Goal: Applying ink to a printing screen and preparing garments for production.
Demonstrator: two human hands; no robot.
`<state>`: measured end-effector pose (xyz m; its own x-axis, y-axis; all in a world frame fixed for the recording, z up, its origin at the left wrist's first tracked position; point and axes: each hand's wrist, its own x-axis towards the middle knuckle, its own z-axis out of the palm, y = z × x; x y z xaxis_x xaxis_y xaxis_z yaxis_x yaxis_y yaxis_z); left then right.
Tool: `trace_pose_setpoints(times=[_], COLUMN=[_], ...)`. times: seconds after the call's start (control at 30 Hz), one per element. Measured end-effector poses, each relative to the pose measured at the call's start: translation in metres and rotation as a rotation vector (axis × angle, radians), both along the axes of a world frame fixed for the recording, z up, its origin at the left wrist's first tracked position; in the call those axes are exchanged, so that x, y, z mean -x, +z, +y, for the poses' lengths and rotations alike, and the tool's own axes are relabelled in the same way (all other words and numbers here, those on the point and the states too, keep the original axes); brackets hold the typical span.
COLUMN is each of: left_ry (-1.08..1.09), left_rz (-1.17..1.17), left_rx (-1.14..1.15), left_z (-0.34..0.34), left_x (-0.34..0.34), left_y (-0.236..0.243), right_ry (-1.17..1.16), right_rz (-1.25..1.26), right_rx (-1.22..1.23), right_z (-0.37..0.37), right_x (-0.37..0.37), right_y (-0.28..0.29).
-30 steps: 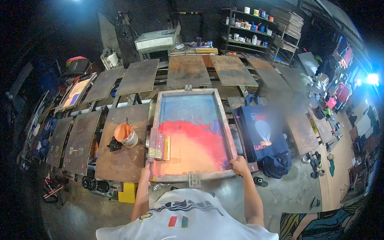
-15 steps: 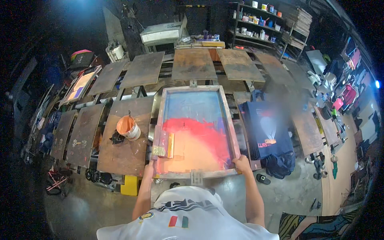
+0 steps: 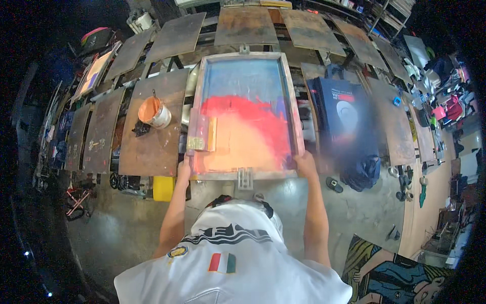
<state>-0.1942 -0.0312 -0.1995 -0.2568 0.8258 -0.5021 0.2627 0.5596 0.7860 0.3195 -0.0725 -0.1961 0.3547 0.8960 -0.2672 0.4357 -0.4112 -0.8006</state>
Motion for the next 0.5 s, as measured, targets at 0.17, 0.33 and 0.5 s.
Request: trace_pose_setpoints(times=[0.17, 0.33, 0.5], left_ry=[0.001, -0.007, 0.020], left_rz=[0.149, 0.282, 0.363], left_rx=[-0.299, -0.340, -0.360], left_z=[-0.010, -0.015, -0.020], left_x=[0.011, 0.004, -0.001], left_y=[-0.016, -0.009, -0.007], right_ry=[0.014, 0.070, 0.067], right_rz=[-0.076, -0.028, 0.001], right_rx=[-0.095, -0.113, -0.082], right_z=[-0.002, -0.006, -0.005], right_x=[0.008, 0.008, 0.011], right_y=[0.005, 0.021, 0.029])
